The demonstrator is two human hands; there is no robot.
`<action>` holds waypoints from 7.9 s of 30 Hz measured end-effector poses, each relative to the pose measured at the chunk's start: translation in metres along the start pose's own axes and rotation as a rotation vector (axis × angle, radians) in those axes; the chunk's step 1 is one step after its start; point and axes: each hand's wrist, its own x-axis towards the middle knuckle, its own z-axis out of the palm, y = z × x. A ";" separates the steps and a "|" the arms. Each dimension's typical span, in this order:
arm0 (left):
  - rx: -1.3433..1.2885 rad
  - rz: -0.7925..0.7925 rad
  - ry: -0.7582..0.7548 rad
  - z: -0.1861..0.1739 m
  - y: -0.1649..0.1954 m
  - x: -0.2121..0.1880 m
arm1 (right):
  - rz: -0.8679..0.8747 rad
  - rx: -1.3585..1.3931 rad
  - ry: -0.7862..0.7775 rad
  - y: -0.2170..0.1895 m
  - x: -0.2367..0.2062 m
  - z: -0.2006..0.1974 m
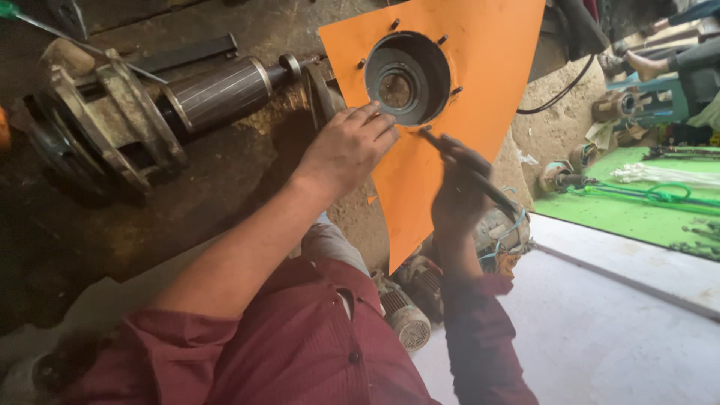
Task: The person holds a round metal hub on an orange sheet of paper and traces around it with a marker, marking the bolt-hole positions. They then place the hub into a cut circular opening in the paper and continue marking around its edge on the workbench.
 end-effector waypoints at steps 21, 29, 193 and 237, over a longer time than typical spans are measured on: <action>0.221 0.101 0.024 -0.019 -0.004 -0.022 | -0.013 -0.090 -0.111 -0.019 -0.002 0.012; 0.169 -0.022 -0.086 -0.017 -0.004 -0.019 | -0.122 -0.261 -0.132 -0.030 0.009 0.014; -0.027 -0.035 -0.068 -0.020 -0.051 -0.007 | 0.217 0.229 0.557 -0.029 -0.018 0.067; 0.050 0.152 0.013 -0.021 -0.062 -0.031 | -0.075 -0.228 -0.072 -0.070 0.011 0.078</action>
